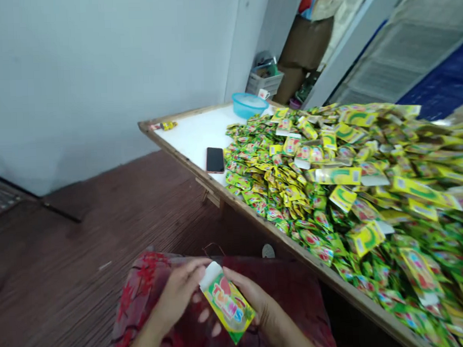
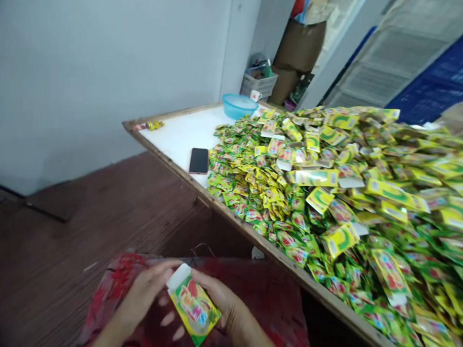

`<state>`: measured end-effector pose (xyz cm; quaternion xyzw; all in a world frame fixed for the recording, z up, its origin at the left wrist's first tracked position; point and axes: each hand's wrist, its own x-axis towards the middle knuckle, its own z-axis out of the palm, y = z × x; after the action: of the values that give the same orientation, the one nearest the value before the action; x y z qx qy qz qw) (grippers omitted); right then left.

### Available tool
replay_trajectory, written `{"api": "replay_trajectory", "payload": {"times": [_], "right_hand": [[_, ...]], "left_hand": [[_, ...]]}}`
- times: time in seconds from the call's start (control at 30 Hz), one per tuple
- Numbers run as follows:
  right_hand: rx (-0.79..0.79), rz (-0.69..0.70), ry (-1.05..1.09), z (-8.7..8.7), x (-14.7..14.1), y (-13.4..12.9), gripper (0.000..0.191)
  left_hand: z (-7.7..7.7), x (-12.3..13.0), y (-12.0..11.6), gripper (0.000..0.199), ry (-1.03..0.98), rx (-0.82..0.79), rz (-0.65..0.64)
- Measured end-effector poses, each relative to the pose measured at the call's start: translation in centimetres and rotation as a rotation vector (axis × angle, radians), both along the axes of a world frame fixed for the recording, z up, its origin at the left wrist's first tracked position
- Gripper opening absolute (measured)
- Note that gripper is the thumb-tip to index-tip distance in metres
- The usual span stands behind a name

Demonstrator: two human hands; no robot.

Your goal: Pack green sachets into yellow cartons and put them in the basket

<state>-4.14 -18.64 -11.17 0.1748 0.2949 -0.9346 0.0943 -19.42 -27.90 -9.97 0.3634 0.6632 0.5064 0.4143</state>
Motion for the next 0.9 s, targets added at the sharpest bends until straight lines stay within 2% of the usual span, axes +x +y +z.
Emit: {"api": "replay_trajectory", "payload": {"times": [0.07, 0.13, 0.2, 0.23, 0.3, 0.4, 0.47, 0.53, 0.6, 0.67, 0.73, 0.77, 0.83, 0.9], "right_hand": [[0.031, -0.029, 0.010, 1.0, 2.8, -0.2, 0.077], [0.082, -0.084, -0.023, 2.2, 5.5, 0.1, 0.080], [0.228, -0.225, -0.055, 3.6, 8.0, 0.6, 0.075], [0.353, -0.312, -0.056, 4.3, 9.2, 0.9, 0.072], [0.718, -0.467, -0.047, 5.4, 11.0, 1.5, 0.070], [1.360, -0.541, -0.130, 6.2, 12.5, 2.0, 0.084], [1.710, -0.581, -0.241, 6.1, 13.0, 2.5, 0.079], [1.951, -0.688, -0.339, 5.8, 13.7, 3.4, 0.071], [2.086, -0.832, -0.467, 5.7, 15.0, 4.8, 0.069], [2.142, -0.938, -0.632, 5.7, 16.7, 6.6, 0.072], [2.177, -0.977, -0.755, 5.5, 18.3, 8.3, 0.073], [2.201, -0.977, -0.779, 5.4, 19.0, 9.0, 0.073], [2.252, -0.977, -0.765, 4.8, 19.8, 10.0, 0.073], [2.291, -0.990, -0.728, 4.1, 20.1, 10.5, 0.071]], "left_hand": [[2.2, 3.4, 1.2, 0.034, 0.055, 0.010, -0.117], [3.7, 5.7, 2.1, 0.034, 0.123, 0.016, -0.133], [4.8, 7.0, 3.0, 0.033, 0.183, 0.008, -0.108], [5.3, 7.5, 3.5, 0.032, 0.223, 0.002, -0.088], [6.1, 8.4, 4.6, 0.031, 0.313, 0.002, -0.037], [7.2, 10.3, 6.6, 0.028, 0.371, 0.027, -0.009], [7.8, 11.7, 8.3, 0.029, 0.310, 0.029, -0.075], [8.2, 12.6, 10.6, 0.035, 0.277, 0.039, -0.182], [8.4, 12.7, 13.4, 0.035, 0.418, 0.079, -0.258], [8.2, 12.2, 16.5, 0.026, 0.744, 0.100, -0.318], [7.6, 11.7, 19.6, 0.036, 1.063, 0.035, -0.424], [7.3, 11.6, 20.9, 0.040, 1.161, -0.009, -0.475], [6.6, 11.5, 22.7, 0.033, 1.229, -0.064, -0.535], [6.3, 11.4, 23.6, 0.020, 1.209, -0.056, -0.538]]}}
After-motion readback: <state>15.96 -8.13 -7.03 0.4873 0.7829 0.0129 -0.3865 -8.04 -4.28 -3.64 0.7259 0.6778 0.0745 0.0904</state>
